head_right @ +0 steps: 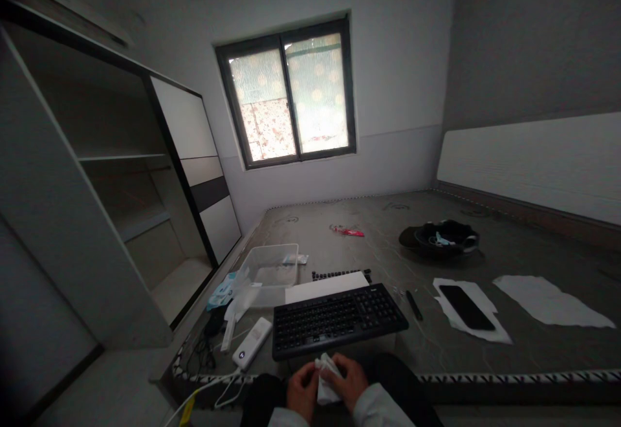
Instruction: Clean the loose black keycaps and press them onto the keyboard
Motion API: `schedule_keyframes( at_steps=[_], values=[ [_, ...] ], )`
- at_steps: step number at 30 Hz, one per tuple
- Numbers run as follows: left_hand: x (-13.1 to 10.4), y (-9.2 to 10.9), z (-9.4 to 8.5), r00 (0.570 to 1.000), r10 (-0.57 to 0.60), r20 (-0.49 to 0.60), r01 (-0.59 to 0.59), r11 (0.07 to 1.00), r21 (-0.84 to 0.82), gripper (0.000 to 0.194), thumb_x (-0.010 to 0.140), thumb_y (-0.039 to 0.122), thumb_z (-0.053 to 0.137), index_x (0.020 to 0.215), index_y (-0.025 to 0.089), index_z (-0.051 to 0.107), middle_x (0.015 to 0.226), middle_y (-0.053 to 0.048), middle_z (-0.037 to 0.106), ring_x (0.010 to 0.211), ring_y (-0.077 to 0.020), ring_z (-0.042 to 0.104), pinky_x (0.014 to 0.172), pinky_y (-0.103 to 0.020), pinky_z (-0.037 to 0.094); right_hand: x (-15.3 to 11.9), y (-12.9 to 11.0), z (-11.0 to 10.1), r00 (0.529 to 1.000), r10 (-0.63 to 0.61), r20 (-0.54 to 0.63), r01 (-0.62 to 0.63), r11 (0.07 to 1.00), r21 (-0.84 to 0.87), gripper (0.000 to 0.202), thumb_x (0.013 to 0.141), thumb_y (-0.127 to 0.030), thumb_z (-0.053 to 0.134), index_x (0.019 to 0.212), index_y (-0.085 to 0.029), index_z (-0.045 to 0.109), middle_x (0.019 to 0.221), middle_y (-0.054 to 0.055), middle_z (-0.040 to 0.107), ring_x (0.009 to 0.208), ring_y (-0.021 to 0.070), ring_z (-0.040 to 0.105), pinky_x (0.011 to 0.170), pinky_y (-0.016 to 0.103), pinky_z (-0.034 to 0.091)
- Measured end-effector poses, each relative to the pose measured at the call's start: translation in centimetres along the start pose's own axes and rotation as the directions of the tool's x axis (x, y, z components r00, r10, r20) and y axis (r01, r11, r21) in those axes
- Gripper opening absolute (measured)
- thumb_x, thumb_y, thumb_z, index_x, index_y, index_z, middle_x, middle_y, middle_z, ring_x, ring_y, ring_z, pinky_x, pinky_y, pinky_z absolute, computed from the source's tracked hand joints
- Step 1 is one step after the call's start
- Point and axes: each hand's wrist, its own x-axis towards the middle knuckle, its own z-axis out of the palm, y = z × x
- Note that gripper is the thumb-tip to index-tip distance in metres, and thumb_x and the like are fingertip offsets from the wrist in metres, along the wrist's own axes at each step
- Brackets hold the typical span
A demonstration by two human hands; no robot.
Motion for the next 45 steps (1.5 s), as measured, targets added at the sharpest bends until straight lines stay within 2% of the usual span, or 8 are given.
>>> schedule_keyframes(
  at_steps=[10,16,23,28,35,40,43,45],
  values=[
    [-0.4,0.2,0.2,0.996,0.049,0.075,-0.057,0.992,0.109,0.032,0.061,0.042,0.062,0.076,0.015,0.071,0.076,-0.007,0.071,0.075,-0.0244,0.063,0.072,-0.031,0.050,0.7,1.5,0.0,0.997,0.019,-0.075,-0.018,1.000,0.008,0.046,0.066,-0.059,0.047,0.056,-0.016,0.059,0.055,0.001,0.055,0.060,0.0161,0.051,0.057,0.024,0.040],
    [-0.4,-0.2,0.0,0.999,0.033,-0.021,-0.030,0.989,0.146,0.028,0.060,0.038,0.063,0.075,0.015,0.071,0.074,-0.006,0.071,0.074,-0.0224,0.064,0.070,-0.028,0.050,0.9,1.1,0.1,0.995,0.091,0.039,-0.094,0.992,0.083,0.048,0.064,-0.060,0.050,0.062,-0.014,0.065,0.057,0.002,0.060,0.058,0.0159,0.053,0.056,0.025,0.040],
    [-0.4,-0.2,-0.2,0.999,0.021,-0.038,-0.015,0.986,0.168,0.031,0.058,0.042,0.064,0.071,0.015,0.071,0.070,-0.006,0.071,0.070,-0.0223,0.064,0.066,-0.028,0.051,1.1,1.9,0.0,0.971,0.188,0.145,-0.215,0.955,0.205,0.049,0.046,-0.056,0.066,0.072,-0.014,0.069,0.062,0.004,0.065,0.061,0.0196,0.058,0.062,0.030,0.044],
    [-0.5,0.0,-0.1,0.999,0.040,0.002,-0.040,0.983,0.179,0.033,0.062,0.044,0.061,0.075,0.016,0.070,0.072,-0.006,0.070,0.071,-0.0215,0.063,0.066,-0.026,0.050,0.9,1.8,0.1,0.980,0.165,0.112,-0.188,0.950,0.250,0.051,0.048,-0.054,0.066,0.078,-0.013,0.069,0.072,0.007,0.067,0.070,0.0235,0.059,0.067,0.033,0.044],
    [0.1,-1.8,0.3,0.993,0.051,-0.103,-0.036,0.989,0.142,0.037,0.057,0.049,0.062,0.071,0.015,0.069,0.066,-0.006,0.069,0.065,-0.0198,0.062,0.061,-0.025,0.049,0.8,1.1,0.3,0.986,0.128,0.105,-0.150,0.961,0.232,0.050,0.057,-0.057,0.059,0.075,-0.012,0.069,0.069,0.006,0.067,0.068,0.0219,0.059,0.064,0.031,0.044],
    [-0.2,-1.2,0.3,0.994,0.057,-0.096,-0.037,0.981,0.192,0.030,0.059,0.041,0.061,0.071,0.015,0.067,0.067,-0.005,0.068,0.064,-0.0185,0.061,0.058,-0.024,0.047,0.9,0.9,0.1,0.984,0.158,0.082,-0.171,0.967,0.189,0.047,0.052,-0.053,0.065,0.074,-0.011,0.068,0.066,0.006,0.066,0.063,0.0200,0.058,0.061,0.029,0.044],
    [-0.2,-0.9,0.3,0.990,0.073,-0.122,-0.043,0.973,0.228,0.030,0.059,0.042,0.060,0.069,0.015,0.067,0.062,-0.005,0.067,0.059,-0.0176,0.059,0.054,-0.023,0.046,1.0,1.1,0.0,0.984,0.162,0.080,-0.174,0.968,0.180,0.046,0.046,-0.050,0.069,0.072,-0.012,0.067,0.064,0.005,0.066,0.061,0.0195,0.057,0.059,0.028,0.044],
    [-0.2,-0.9,0.3,0.991,0.066,-0.114,-0.038,0.973,0.227,0.031,0.059,0.043,0.060,0.070,0.015,0.067,0.062,-0.005,0.067,0.059,-0.0175,0.059,0.054,-0.023,0.046,1.1,1.2,0.0,0.987,0.152,0.052,-0.159,0.973,0.169,0.045,0.048,-0.052,0.067,0.068,-0.012,0.068,0.060,0.004,0.065,0.059,0.0192,0.057,0.057,0.028,0.044]
  ],
)
